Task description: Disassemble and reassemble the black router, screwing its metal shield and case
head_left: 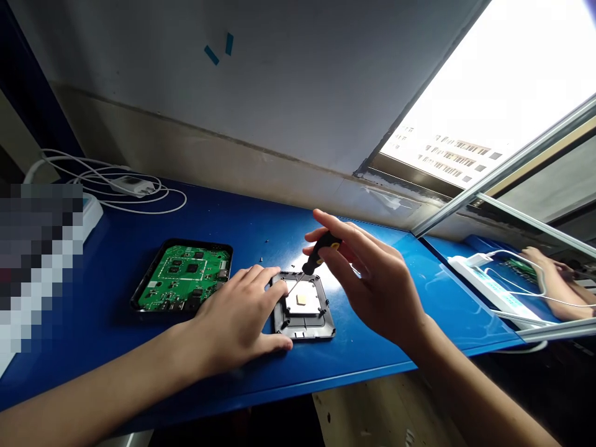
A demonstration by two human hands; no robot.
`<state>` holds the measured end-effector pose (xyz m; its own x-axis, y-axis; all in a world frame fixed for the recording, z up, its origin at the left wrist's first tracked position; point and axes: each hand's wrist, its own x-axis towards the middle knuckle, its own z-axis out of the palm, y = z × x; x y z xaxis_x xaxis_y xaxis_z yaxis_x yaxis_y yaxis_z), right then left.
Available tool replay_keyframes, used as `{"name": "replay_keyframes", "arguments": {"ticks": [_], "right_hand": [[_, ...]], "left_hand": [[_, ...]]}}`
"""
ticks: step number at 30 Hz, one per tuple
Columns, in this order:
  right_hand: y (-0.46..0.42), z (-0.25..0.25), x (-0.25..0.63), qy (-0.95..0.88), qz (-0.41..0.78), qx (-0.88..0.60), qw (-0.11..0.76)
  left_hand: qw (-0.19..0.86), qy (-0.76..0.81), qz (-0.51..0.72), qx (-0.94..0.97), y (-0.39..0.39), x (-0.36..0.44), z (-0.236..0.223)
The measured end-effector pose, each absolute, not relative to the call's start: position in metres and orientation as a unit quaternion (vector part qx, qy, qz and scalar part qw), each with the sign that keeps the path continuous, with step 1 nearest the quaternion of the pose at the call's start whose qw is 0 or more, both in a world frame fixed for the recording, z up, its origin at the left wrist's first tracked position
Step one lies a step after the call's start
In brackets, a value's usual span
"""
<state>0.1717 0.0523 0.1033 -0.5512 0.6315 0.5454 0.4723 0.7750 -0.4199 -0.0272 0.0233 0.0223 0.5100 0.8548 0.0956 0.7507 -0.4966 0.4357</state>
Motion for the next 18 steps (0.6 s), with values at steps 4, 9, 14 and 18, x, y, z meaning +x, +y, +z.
{"name": "replay_keyframes", "arguments": {"ticks": [4, 9, 14, 18], "right_hand": [[0.058, 0.104, 0.168, -0.865, 0.058, -0.345, 0.361], [0.058, 0.103, 0.165, -0.878, 0.024, -0.326, 0.350], [0.052, 0.097, 0.174, -0.875, 0.084, -0.304, 0.367], [0.056, 0.088, 0.171, -0.824, 0.097, -0.332, 0.449]], "left_hand": [[0.179, 0.475, 0.153, 0.848, 0.024, -0.027, 0.022], [0.179, 0.478, 0.146, 0.848, 0.023, -0.027, 0.022], [0.180, 0.475, 0.140, 0.850, 0.023, -0.026, 0.023], [0.194, 0.480, 0.158, 0.841, 0.024, -0.027, 0.023]]}}
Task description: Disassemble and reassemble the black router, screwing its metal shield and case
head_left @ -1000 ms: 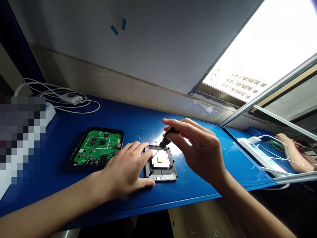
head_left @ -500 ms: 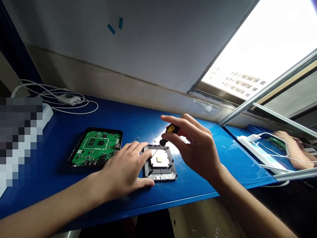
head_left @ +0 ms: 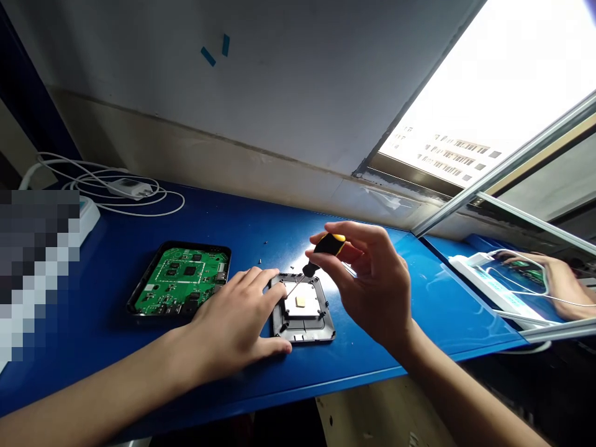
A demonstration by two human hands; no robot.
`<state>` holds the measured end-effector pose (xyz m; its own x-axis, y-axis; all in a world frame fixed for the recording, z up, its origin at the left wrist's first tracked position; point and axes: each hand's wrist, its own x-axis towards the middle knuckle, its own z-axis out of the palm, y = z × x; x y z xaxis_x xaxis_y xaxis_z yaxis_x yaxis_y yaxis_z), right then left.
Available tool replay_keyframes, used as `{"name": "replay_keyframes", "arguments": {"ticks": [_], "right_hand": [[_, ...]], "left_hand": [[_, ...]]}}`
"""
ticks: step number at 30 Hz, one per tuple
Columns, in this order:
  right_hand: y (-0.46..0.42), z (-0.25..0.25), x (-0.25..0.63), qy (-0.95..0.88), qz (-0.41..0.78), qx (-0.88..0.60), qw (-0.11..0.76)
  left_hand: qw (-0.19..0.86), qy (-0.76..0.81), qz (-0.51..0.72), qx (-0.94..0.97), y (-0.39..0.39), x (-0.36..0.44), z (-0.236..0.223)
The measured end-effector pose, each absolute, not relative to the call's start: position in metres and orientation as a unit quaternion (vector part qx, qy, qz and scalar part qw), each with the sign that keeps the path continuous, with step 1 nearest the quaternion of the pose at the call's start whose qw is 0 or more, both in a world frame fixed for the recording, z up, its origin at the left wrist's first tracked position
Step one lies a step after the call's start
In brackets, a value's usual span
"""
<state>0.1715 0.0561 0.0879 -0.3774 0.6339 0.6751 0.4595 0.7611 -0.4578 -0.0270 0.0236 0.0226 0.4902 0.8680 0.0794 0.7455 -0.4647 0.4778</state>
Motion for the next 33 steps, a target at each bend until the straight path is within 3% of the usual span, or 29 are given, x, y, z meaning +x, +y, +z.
{"name": "replay_keyframes", "arguments": {"ticks": [22, 29, 33], "right_hand": [[0.053, 0.090, 0.162, -0.843, 0.073, -0.313, 0.431], [0.045, 0.086, 0.168, -0.835, 0.162, -0.310, 0.424], [0.047, 0.082, 0.169, -0.821, 0.139, -0.323, 0.451]], "left_hand": [[0.182, 0.481, 0.144, 0.845, 0.023, -0.027, 0.023], [0.186, 0.482, 0.129, 0.847, 0.024, -0.026, 0.022], [0.191, 0.487, 0.125, 0.843, 0.024, -0.026, 0.022]]}}
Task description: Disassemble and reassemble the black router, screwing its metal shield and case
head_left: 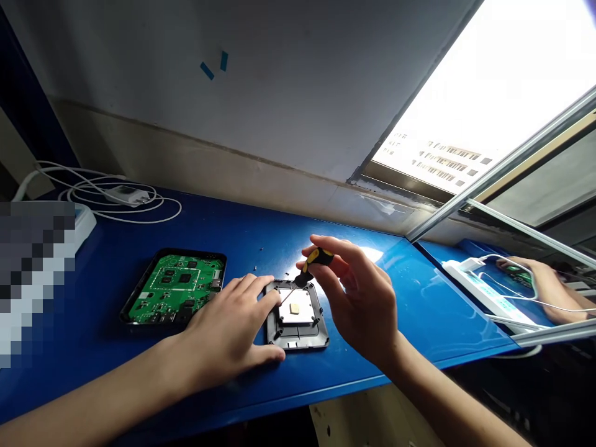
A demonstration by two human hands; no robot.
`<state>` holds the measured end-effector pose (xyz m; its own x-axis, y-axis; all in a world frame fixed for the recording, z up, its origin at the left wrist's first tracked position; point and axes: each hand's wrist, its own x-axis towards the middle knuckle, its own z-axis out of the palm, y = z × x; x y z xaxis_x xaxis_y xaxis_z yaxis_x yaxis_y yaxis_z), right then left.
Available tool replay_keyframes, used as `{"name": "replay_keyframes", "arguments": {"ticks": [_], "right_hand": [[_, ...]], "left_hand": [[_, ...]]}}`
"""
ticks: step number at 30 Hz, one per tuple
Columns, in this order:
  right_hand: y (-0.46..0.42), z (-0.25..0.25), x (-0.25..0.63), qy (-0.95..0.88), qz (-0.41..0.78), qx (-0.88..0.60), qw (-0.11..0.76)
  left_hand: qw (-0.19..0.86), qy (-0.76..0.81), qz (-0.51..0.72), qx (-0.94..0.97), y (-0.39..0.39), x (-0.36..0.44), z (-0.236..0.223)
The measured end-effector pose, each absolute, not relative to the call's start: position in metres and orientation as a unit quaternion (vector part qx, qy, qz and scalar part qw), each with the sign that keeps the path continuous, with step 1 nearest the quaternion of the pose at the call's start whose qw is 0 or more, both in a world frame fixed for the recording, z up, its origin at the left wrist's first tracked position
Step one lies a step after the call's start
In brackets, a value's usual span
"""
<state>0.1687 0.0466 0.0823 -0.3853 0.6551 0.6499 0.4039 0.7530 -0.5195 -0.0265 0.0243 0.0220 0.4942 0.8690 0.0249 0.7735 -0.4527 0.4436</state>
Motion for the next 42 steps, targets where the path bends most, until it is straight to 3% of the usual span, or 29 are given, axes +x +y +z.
{"name": "replay_keyframes", "arguments": {"ticks": [8, 17, 27, 36, 42], "right_hand": [[0.050, 0.087, 0.155, -0.840, 0.045, -0.328, 0.429], [0.044, 0.083, 0.167, -0.839, 0.110, -0.313, 0.432], [0.051, 0.087, 0.149, -0.837, 0.014, -0.353, 0.418], [0.039, 0.093, 0.160, -0.829, 0.070, -0.377, 0.406], [0.036, 0.089, 0.154, -0.822, -0.003, -0.389, 0.415]], "left_hand": [[0.181, 0.485, 0.162, 0.840, 0.025, -0.027, 0.018], [0.178, 0.483, 0.136, 0.846, 0.024, -0.027, 0.019], [0.171, 0.483, 0.152, 0.845, 0.025, -0.028, 0.017], [0.167, 0.483, 0.160, 0.844, 0.023, -0.028, 0.017], [0.164, 0.483, 0.144, 0.848, 0.024, -0.029, 0.016]]}}
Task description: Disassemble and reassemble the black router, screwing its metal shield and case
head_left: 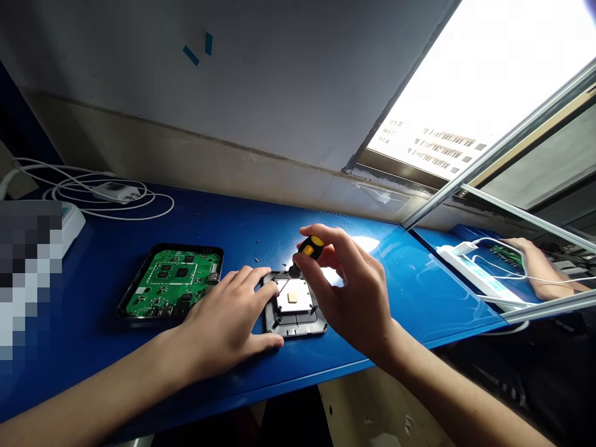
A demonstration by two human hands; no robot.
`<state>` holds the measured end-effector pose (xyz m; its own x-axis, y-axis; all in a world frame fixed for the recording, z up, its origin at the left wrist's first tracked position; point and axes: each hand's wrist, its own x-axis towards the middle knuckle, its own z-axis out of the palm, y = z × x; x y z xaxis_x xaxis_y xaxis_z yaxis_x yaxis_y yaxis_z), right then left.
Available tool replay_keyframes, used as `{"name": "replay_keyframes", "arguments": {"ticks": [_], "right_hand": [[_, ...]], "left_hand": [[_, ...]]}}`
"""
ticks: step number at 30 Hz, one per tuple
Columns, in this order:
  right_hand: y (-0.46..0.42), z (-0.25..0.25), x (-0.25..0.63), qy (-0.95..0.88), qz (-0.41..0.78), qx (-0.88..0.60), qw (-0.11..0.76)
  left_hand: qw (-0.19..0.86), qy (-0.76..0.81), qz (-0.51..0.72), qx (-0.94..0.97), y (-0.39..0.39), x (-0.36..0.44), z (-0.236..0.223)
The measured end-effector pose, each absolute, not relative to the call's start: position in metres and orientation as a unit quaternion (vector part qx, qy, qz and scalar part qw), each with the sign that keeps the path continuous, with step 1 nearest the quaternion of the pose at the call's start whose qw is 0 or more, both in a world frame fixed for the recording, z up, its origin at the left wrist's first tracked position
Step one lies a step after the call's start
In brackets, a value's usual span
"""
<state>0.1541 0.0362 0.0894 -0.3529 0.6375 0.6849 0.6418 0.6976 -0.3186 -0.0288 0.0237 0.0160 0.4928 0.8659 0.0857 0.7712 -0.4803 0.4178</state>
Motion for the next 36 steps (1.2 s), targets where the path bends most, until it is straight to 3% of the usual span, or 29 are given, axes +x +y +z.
{"name": "replay_keyframes", "arguments": {"ticks": [12, 22, 36], "right_hand": [[0.055, 0.090, 0.144, -0.786, -0.003, -0.471, 0.401], [0.061, 0.106, 0.136, -0.783, -0.078, -0.552, 0.278], [0.052, 0.126, 0.120, -0.805, -0.146, -0.544, 0.186]], "left_hand": [[0.146, 0.487, 0.173, 0.844, 0.024, -0.031, 0.010], [0.142, 0.489, 0.160, 0.846, 0.024, -0.031, 0.011], [0.140, 0.470, 0.152, 0.858, 0.026, -0.033, 0.013]]}}
